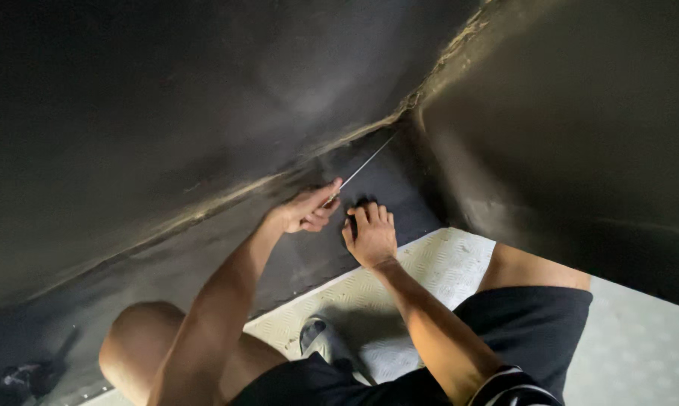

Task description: The person kneels on a metal floor and uses a screwdriver to scrape a seam on a dark wall surface. They repeatedly scrape the same area and occasionally wipe the seam with their fingers.

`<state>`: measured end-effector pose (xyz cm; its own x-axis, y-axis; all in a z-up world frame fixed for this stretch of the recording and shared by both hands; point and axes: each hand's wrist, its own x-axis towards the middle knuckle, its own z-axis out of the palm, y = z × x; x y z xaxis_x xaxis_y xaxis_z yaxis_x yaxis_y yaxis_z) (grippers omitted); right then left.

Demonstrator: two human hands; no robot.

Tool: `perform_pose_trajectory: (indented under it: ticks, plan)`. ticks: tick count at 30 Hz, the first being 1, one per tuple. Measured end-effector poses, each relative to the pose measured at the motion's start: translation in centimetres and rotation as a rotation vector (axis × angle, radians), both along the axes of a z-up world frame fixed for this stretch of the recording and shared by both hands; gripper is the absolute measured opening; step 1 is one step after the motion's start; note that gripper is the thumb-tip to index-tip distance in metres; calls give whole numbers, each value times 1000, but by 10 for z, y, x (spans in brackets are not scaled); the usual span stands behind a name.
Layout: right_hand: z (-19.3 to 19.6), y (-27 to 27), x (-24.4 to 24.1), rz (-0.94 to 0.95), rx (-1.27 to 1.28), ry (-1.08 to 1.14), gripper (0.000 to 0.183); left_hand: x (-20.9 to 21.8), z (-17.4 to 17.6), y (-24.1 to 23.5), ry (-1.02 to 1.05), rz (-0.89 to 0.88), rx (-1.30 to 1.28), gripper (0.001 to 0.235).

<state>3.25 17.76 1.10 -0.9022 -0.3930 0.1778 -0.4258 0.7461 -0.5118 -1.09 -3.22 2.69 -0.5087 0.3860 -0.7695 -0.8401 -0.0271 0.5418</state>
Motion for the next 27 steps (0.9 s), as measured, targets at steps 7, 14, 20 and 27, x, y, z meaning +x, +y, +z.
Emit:
perform_pose_trajectory:
  ticks: [7,14,20,27]
  plan:
    - [-2,3,0,-6,-49,34,22,-15,30,-9,705,-244,-823,42]
    - [-2,5,0,-6,-66,20,23,7,22,0,1413,-432,-1607,36]
    - [-2,5,-1,4,-60,35,22,12,3,0,1287,-647,-1570,42]
    - [1,2,-2,-7,-35,7,21,17,22,23,787,-364,-1182,49]
